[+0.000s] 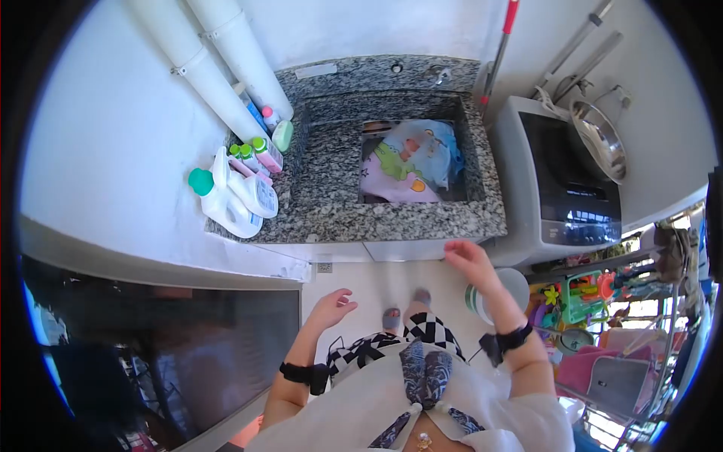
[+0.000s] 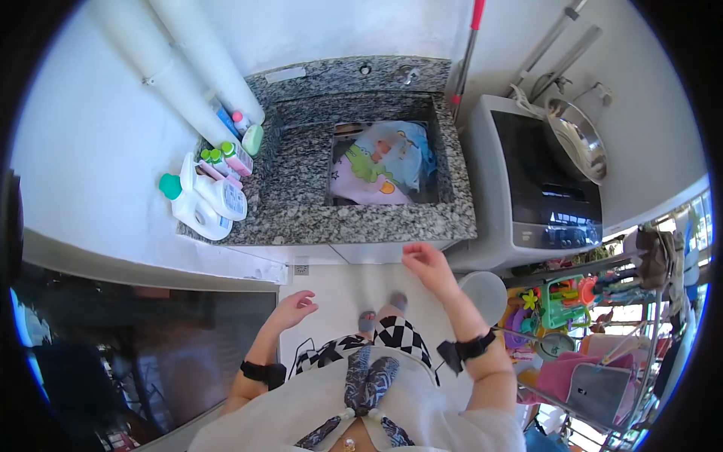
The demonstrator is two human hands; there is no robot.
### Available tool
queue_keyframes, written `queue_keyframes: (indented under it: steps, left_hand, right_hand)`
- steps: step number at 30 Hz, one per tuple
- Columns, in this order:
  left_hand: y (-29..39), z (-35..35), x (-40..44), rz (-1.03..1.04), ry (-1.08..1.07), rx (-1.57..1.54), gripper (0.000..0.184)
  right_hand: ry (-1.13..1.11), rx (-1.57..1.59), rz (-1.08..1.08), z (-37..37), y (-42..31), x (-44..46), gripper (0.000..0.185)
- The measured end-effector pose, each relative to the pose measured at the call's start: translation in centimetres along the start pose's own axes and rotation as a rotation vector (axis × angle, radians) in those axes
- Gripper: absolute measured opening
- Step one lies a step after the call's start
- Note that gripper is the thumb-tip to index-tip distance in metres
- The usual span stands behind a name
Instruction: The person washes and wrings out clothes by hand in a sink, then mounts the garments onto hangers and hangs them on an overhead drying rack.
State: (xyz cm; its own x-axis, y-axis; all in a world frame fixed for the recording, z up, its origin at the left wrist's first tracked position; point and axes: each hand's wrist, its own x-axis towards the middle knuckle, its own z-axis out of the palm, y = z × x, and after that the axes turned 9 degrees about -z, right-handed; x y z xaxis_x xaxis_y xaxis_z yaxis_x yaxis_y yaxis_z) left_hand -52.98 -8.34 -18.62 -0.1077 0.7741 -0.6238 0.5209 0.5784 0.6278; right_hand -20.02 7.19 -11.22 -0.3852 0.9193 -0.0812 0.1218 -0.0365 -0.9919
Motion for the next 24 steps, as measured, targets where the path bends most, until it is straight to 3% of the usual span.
queue_keyframes:
  steps: [2,10,12,16,18,20,22,24]
  left_hand:
    - [0.0,-1.1,0.4,-0.029,0.022,-0.076,0.047]
    - [5.7,-4.6,3.2,-0.089,0.007,-0.567,0.037]
    - [9.2,-6.3,5.7,-0.105,0.001,-0.602,0.038]
    - [18.0,-9.4,15.1,-0.008,-0.024,-0.698,0.043]
    - [22.1,-9.8,22.1,-0.001,0.011,-0.597,0.052]
    - [24.4,-10.0,30.1,0.084,0.018,-0.203,0.082]
    - [25.3,-7.3,38.2,-0.182,0.045,0.198,0.118]
    - [26.7,-6.1,43.0,-0.279,-0.031,0.316,0.128]
  right_hand:
    - [-0.073,-0.254,-0.138,-0.5,1.2,6.4,0.038]
    - [-0.318,-0.795,-0.231,-0.1,5.3,32.7,0.071]
    - [-0.503,-1.074,-0.019,0.0,6.1,38.0,0.086]
    - [-0.433,-1.316,0.176,-0.6,7.2,46.8,0.100]
    - [-0.282,-1.323,0.273,-2.5,10.9,51.0,0.115]
    - [-0.275,-1.265,0.292,-4.3,14.0,53.2,0.120]
    - [-0.265,-1.209,0.312,-5.0,16.0,54.0,0.125]
    - [-0.486,-1.317,0.392,-4.1,16.9,52.7,0.132]
